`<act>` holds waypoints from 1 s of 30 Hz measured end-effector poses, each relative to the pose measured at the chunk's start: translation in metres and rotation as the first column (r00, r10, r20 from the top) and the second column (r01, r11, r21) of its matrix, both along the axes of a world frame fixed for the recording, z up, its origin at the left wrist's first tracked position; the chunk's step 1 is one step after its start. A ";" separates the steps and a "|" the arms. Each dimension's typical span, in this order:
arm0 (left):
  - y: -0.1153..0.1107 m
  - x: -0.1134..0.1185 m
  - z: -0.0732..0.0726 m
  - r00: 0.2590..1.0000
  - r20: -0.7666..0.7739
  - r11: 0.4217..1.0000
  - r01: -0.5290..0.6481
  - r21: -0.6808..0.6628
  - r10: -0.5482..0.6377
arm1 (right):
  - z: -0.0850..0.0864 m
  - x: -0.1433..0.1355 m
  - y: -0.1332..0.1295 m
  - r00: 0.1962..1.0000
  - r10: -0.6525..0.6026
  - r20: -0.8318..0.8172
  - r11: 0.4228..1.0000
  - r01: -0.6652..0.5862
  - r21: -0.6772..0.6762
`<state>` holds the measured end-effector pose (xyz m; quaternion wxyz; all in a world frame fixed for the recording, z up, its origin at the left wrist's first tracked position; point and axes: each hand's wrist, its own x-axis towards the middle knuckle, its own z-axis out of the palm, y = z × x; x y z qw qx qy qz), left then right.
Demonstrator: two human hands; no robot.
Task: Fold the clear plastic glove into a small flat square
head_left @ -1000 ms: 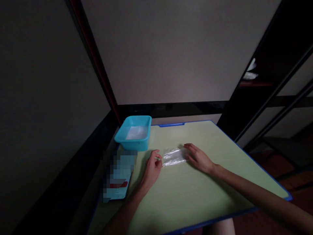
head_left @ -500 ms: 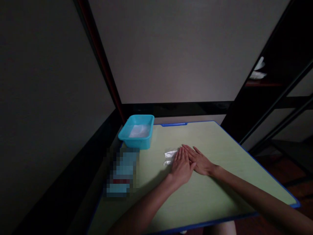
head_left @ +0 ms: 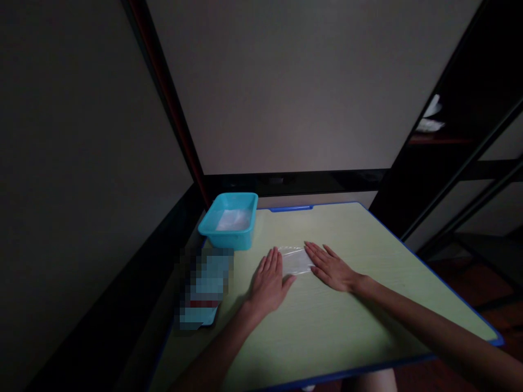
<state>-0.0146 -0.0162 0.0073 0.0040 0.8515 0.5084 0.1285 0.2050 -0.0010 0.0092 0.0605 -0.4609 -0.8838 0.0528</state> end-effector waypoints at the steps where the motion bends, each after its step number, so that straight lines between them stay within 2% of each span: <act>1: 0.000 -0.004 0.000 1.000 0.002 1.000 0.002 0.002 -0.002 | 0.003 0.001 0.002 0.999 -0.009 -0.043 0.999 0.007 -0.051; 3: 0.000 -0.010 0.000 1.000 0.011 1.000 0.008 0.003 -0.008 | 0.009 0.005 0.007 0.983 -0.044 -0.178 0.989 0.018 -0.144; 6: 0.001 -0.013 -0.001 0.999 0.037 1.000 0.002 0.016 -0.003 | 0.019 0.013 0.017 0.901 -0.127 -0.415 0.971 0.028 -0.236; 10: 0.005 -0.016 -0.003 0.995 0.078 0.996 -0.071 0.052 0.067 | 0.025 0.024 0.018 0.823 -0.178 -0.539 0.935 -0.029 -0.353; 14: 0.014 -0.023 -0.004 0.980 0.128 0.982 -0.165 0.092 0.152 | 0.025 0.026 -0.009 0.775 -0.213 -0.595 0.843 -0.162 -0.513; 17: 0.013 -0.024 -0.002 0.971 0.173 0.978 -0.182 0.101 0.163 | 0.030 0.021 -0.038 0.765 -0.202 -0.611 0.770 -0.261 -0.582; 18: 0.011 -0.022 0.000 0.971 0.188 0.982 -0.166 0.092 0.147 | 0.032 0.019 -0.047 0.783 -0.183 -0.594 0.780 -0.253 -0.573; 20: 0.002 -0.017 0.004 0.974 0.216 0.994 -0.088 0.067 0.072 | 0.039 0.014 -0.059 0.848 -0.110 -0.519 0.857 -0.183 -0.481; 22: -0.009 -0.009 0.008 0.973 0.228 0.999 0.037 0.039 -0.045 | 0.045 0.010 -0.065 0.914 -0.006 -0.406 0.945 -0.127 -0.300; 23: -0.014 -0.005 0.010 0.969 0.224 0.994 0.104 0.024 -0.107 | 0.046 0.008 -0.067 0.937 0.051 -0.345 0.971 -0.128 -0.203; 26: -0.025 0.003 0.014 0.951 0.192 0.968 0.250 -0.023 -0.241 | 0.045 0.002 -0.069 0.962 0.186 -0.200 0.982 -0.189 0.005; 30: -0.032 0.005 0.018 0.929 0.189 0.944 0.328 -0.020 -0.319 | 0.033 -0.003 -0.069 0.956 0.289 -0.040 0.943 -0.277 0.184</act>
